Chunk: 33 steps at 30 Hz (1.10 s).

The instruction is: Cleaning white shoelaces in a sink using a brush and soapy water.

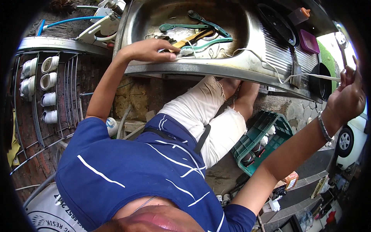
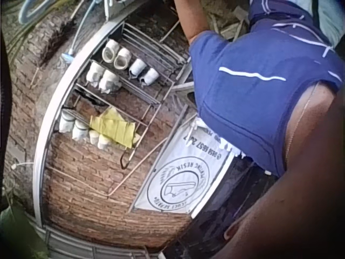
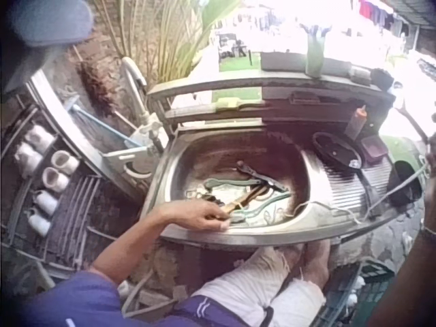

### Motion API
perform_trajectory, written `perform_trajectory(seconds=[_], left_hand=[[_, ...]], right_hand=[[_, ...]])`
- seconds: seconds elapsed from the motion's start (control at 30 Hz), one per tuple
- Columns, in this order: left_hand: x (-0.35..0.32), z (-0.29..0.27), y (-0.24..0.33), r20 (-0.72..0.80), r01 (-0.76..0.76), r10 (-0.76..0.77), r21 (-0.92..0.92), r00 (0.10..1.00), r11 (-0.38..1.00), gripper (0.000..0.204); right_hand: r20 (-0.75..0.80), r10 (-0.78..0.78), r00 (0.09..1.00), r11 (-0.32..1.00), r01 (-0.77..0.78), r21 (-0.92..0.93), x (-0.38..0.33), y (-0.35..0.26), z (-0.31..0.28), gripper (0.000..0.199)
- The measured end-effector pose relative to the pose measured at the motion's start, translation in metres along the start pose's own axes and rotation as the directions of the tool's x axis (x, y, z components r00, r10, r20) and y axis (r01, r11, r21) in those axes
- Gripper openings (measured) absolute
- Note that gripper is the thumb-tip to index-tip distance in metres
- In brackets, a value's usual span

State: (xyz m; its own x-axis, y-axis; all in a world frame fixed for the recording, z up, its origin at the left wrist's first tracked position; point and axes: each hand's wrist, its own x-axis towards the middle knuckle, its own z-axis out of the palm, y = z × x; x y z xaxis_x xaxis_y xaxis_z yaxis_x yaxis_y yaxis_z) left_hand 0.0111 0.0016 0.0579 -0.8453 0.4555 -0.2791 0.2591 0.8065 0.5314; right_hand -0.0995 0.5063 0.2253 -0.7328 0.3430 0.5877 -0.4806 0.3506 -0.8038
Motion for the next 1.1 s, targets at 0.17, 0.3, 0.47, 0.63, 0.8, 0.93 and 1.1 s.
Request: perform_trajectory(seconds=[0.17, 0.3, 0.47, 0.63, 0.8, 0.93, 1.1], left_hand=[[0.016, -0.024, -0.116, -0.444, 0.41, -0.171, 0.526, 0.88, 0.745, 0.021], [0.02, -0.01, -0.172, -0.297, 0.307, -0.113, 0.761, 0.948, 0.572, 0.016], [0.037, -0.003, -0.18, -0.154, 0.186, -0.106, 0.864, 0.982, 0.467, 0.014], [0.035, -0.003, -0.193, 0.01, 0.003, -0.032, 0.923, 0.999, 0.386, 0.019], [0.025, -0.026, -0.187, 0.001, 0.024, -0.059, 0.904, 0.998, 0.426, 0.027], [0.023, -0.098, -0.127, -0.279, 0.176, 0.127, 0.837, 0.952, 0.519, 0.029], [-0.014, -0.213, -0.018, -0.437, 0.185, 0.339, 0.797, 0.833, 0.575, 0.018]], right_hand=[[0.06, -0.052, 0.997, 0.998, 0.054, -0.033, -0.044, -0.026, 0.022, 0.022], [0.101, -0.117, 0.988, 0.991, 0.123, -0.055, -0.057, -0.034, 0.033, 0.023], [0.14, -0.137, 0.981, 0.99, 0.141, -0.018, -0.066, -0.032, 0.038, 0.025], [0.182, -0.053, 0.982, 0.999, 0.049, 0.023, -0.075, -0.026, 0.048, 0.028], [0.197, 0.001, 0.98, 0.997, -0.016, 0.077, -0.087, -0.025, 0.056, 0.025], [0.24, 0.009, 0.971, 0.997, -0.029, 0.077, -0.082, -0.022, 0.058, 0.026], [0.338, -0.067, 0.939, 0.996, 0.041, 0.084, -0.07, -0.039, 0.092, 0.042]])
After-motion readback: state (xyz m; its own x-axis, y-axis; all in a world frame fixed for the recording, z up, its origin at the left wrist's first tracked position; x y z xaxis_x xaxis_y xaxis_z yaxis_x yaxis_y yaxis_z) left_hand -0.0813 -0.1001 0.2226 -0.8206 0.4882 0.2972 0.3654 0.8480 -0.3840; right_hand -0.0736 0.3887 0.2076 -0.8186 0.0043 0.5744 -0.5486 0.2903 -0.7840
